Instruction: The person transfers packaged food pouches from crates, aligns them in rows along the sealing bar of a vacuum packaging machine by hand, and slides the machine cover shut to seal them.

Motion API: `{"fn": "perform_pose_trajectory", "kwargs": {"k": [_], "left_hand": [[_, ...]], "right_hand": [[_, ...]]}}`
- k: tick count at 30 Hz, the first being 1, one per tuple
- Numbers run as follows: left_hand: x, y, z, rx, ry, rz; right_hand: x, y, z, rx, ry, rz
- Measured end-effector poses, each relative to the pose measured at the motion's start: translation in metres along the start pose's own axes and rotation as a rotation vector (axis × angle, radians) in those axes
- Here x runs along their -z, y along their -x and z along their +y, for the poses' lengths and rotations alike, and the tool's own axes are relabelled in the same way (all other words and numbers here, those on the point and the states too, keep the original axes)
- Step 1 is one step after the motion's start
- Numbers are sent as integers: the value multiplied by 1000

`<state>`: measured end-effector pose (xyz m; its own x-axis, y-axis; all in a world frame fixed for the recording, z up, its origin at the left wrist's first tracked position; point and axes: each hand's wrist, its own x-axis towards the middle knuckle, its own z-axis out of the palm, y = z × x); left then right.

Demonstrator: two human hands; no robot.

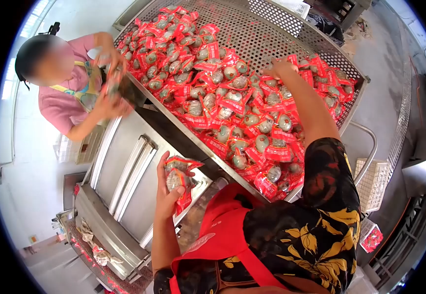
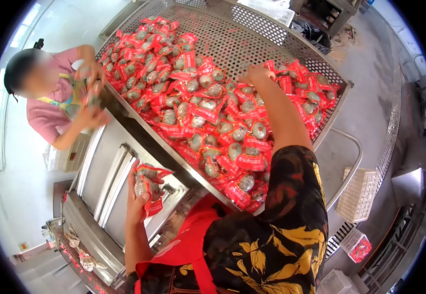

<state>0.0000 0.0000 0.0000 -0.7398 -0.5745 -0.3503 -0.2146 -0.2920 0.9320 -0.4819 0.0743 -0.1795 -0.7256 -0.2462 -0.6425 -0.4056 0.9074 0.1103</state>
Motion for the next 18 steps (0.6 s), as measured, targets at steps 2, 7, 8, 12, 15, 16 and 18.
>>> {"fn": "perform_pose_trajectory", "kwargs": {"k": [2,7,8,12,15,16,18], "left_hand": [[-8,-19,8,21,-64,-60],[-39,-96,14,-181,-194,-281],[-47,-109,14,-278,-294,-308],[-77,-168,-2,-442,-507,-412],[-105,-232,-20,-681,-745,-397],[-107,-268,-36,-699,-766,-403],[-142,-313,-49,-662,-663,-450]], "right_hand": [[-6,12,9,160,-127,206],[11,114,65,401,-226,754],[3,142,83,449,-334,868],[-57,277,166,372,-570,1084],[-139,380,208,29,-620,1069],[-179,410,215,-105,-702,1007],[-247,484,216,-382,-817,887]]}}
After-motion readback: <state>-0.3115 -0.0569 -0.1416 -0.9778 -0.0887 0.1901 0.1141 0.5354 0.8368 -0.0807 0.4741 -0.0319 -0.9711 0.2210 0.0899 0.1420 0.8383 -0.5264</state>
